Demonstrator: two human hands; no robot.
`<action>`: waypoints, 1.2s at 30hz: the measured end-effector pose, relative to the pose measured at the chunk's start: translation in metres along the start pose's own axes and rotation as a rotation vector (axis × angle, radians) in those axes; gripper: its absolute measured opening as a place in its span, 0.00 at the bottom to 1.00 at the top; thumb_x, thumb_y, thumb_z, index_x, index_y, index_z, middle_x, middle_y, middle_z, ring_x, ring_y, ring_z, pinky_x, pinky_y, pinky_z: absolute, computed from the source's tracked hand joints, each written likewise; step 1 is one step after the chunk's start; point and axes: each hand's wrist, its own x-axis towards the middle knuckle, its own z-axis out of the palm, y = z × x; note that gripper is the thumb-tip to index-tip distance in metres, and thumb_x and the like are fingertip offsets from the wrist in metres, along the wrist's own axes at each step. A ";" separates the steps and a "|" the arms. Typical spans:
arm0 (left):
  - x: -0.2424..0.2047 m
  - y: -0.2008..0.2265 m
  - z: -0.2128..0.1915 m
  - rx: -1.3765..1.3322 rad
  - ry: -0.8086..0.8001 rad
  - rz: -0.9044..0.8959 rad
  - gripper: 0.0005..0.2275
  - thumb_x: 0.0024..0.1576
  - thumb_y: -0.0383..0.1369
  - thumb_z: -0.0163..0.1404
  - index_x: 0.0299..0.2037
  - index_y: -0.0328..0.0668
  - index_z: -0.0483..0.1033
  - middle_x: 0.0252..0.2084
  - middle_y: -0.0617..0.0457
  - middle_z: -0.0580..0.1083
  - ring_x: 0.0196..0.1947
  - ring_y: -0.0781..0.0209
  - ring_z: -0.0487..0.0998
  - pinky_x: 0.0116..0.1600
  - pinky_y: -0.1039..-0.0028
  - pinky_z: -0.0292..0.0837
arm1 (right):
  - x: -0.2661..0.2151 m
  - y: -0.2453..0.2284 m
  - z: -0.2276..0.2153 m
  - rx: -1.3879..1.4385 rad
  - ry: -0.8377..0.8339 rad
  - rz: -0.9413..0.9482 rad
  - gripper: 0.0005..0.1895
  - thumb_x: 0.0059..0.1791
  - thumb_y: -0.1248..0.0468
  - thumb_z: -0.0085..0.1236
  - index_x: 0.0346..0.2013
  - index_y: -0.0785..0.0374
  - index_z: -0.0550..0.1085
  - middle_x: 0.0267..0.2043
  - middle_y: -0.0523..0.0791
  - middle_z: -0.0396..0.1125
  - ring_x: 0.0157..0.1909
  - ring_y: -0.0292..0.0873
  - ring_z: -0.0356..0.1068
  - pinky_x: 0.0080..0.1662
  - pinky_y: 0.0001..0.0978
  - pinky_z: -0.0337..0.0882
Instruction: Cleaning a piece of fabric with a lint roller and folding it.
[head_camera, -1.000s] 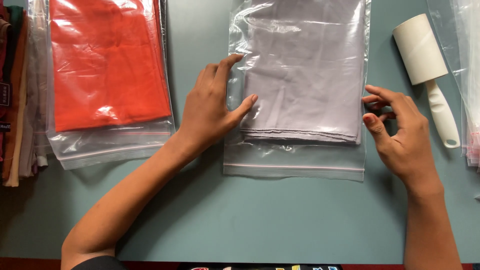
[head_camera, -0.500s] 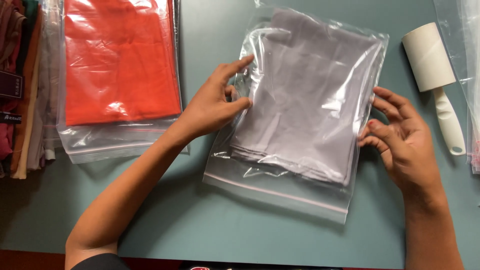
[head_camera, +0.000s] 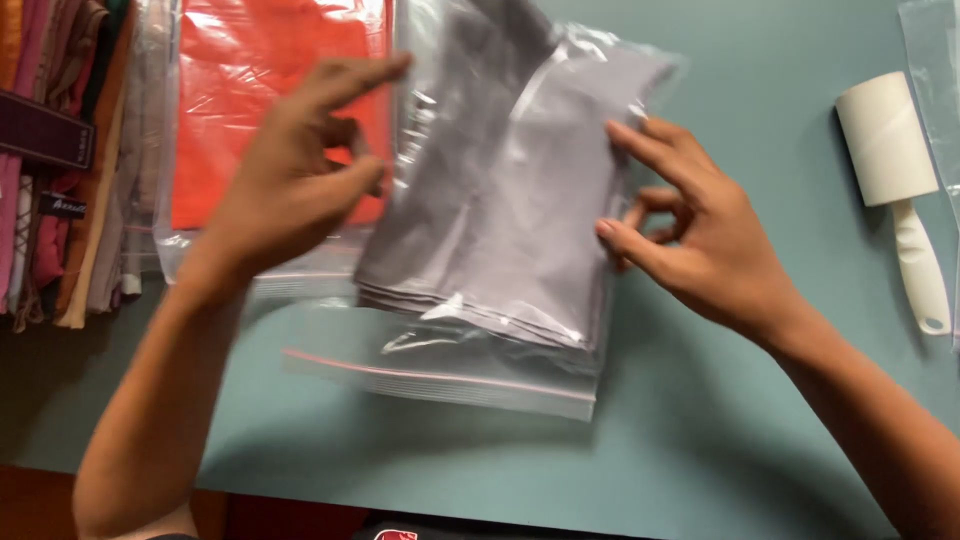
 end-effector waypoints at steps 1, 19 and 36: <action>-0.006 -0.001 -0.016 0.002 0.010 -0.002 0.28 0.54 0.16 0.43 0.69 0.35 0.64 0.62 0.44 0.64 0.26 0.71 0.71 0.29 0.84 0.71 | 0.014 -0.008 0.004 -0.002 -0.007 -0.007 0.34 0.49 0.72 0.59 0.69 0.60 0.63 0.68 0.50 0.51 0.28 0.39 0.67 0.35 0.26 0.81; -0.045 -0.089 -0.042 0.730 0.183 -0.343 0.32 0.67 0.46 0.51 0.76 0.34 0.56 0.73 0.23 0.51 0.69 0.22 0.52 0.64 0.34 0.49 | 0.172 0.059 0.134 -0.465 -0.232 -0.500 0.40 0.60 0.48 0.58 0.77 0.52 0.47 0.78 0.57 0.42 0.70 0.61 0.58 0.62 0.58 0.64; -0.041 -0.063 -0.006 0.479 0.292 -0.351 0.33 0.66 0.40 0.55 0.78 0.45 0.51 0.77 0.31 0.42 0.77 0.29 0.42 0.72 0.32 0.48 | 0.174 0.072 0.133 0.136 -0.047 -0.381 0.33 0.56 0.57 0.62 0.72 0.46 0.57 0.64 0.44 0.61 0.45 0.37 0.73 0.58 0.30 0.75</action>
